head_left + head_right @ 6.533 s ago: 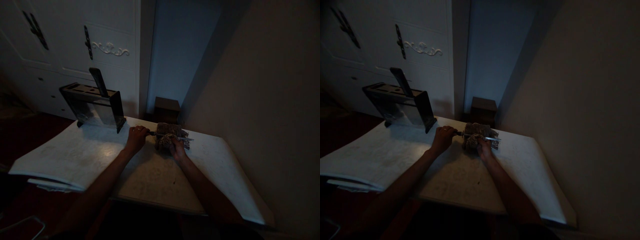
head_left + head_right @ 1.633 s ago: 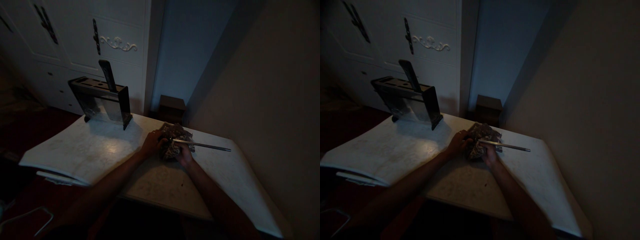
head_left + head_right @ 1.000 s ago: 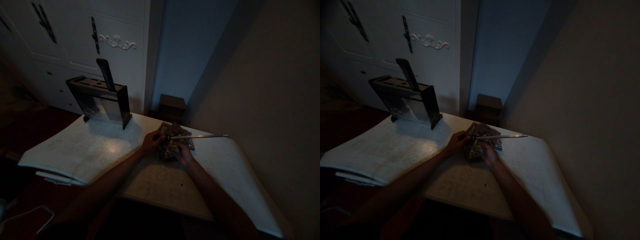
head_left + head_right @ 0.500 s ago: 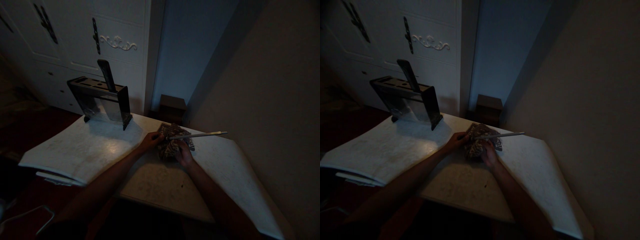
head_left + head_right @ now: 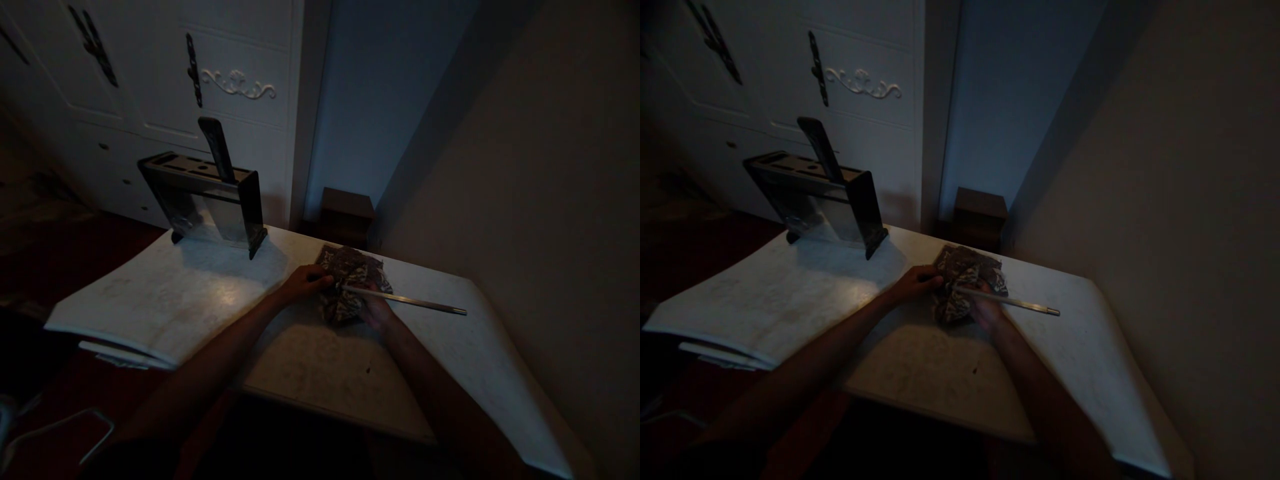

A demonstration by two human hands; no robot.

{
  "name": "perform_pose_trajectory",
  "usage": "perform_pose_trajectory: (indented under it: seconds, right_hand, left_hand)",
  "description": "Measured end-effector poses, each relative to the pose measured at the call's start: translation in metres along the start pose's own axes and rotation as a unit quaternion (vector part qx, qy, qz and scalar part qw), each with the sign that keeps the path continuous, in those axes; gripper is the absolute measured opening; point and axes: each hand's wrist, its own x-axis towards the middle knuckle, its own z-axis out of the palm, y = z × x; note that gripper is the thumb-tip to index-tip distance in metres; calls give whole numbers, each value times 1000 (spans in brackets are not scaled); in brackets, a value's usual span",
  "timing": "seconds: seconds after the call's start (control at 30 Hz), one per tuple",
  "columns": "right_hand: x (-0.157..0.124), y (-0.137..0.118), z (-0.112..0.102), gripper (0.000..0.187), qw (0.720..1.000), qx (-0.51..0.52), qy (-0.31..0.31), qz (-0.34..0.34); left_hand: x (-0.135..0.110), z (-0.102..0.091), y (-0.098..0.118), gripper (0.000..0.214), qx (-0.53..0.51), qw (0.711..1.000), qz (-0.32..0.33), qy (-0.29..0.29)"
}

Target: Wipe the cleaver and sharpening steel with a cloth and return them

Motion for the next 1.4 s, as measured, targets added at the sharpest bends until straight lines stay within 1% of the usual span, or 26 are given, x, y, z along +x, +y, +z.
perform_pose_trajectory:
  seconds: [0.07, 0.13, 0.27, 0.47, 0.63, 0.77, 0.9, 1.0, 1.13, 1.27, 1.4]
  right_hand:
    - [0, 0, 0, 35, 1000, -3, 5, -4]
    - [0, 0, 0, 32, 1000, -3, 8, -5]
    - [0, 2, 0, 27, 1000, 5, 6, 0]
    - [-2, 1, 4, 37, 999, 26, 35, -24]
    - [-5, -4, 7, 36, 1000, 16, -1, -15]
    - [-5, -5, 6, 34, 1000, 14, 2, -5]
    - [-5, -7, 8, 33, 1000, 1, -9, 0]
    - [-5, -8, 10, 29, 1000, -8, -5, -8]
    - [-4, -5, 7, 26, 1000, -19, -4, -16]
    - [-1, -3, 2, 25, 1000, -10, -4, -14]
    - [0, -5, 2, 25, 1000, 11, -1, -14]
  left_hand:
    - [0, 2, 1, 48, 5, 1000, 14, 16]
    - [1, 3, 2, 50, 1, 1000, 11, 21]
    - [1, 5, 3, 59, -25, 1000, -18, 3]
    - [0, 4, 6, 67, -68, 996, -46, -27]
    - [-2, 2, 6, 66, -67, 995, -55, -47]
    - [-4, 0, 12, 66, -62, 993, -73, -65]
    - [-5, -1, 19, 65, -62, 992, -81, -78]
    - [-4, 0, 19, 66, -59, 991, -92, -73]
    - [-4, 3, 13, 65, -57, 992, -103, -54]
    - [-4, 5, 9, 64, -68, 993, -84, -42]
    - [-3, 9, 10, 58, -88, 994, -63, -26]
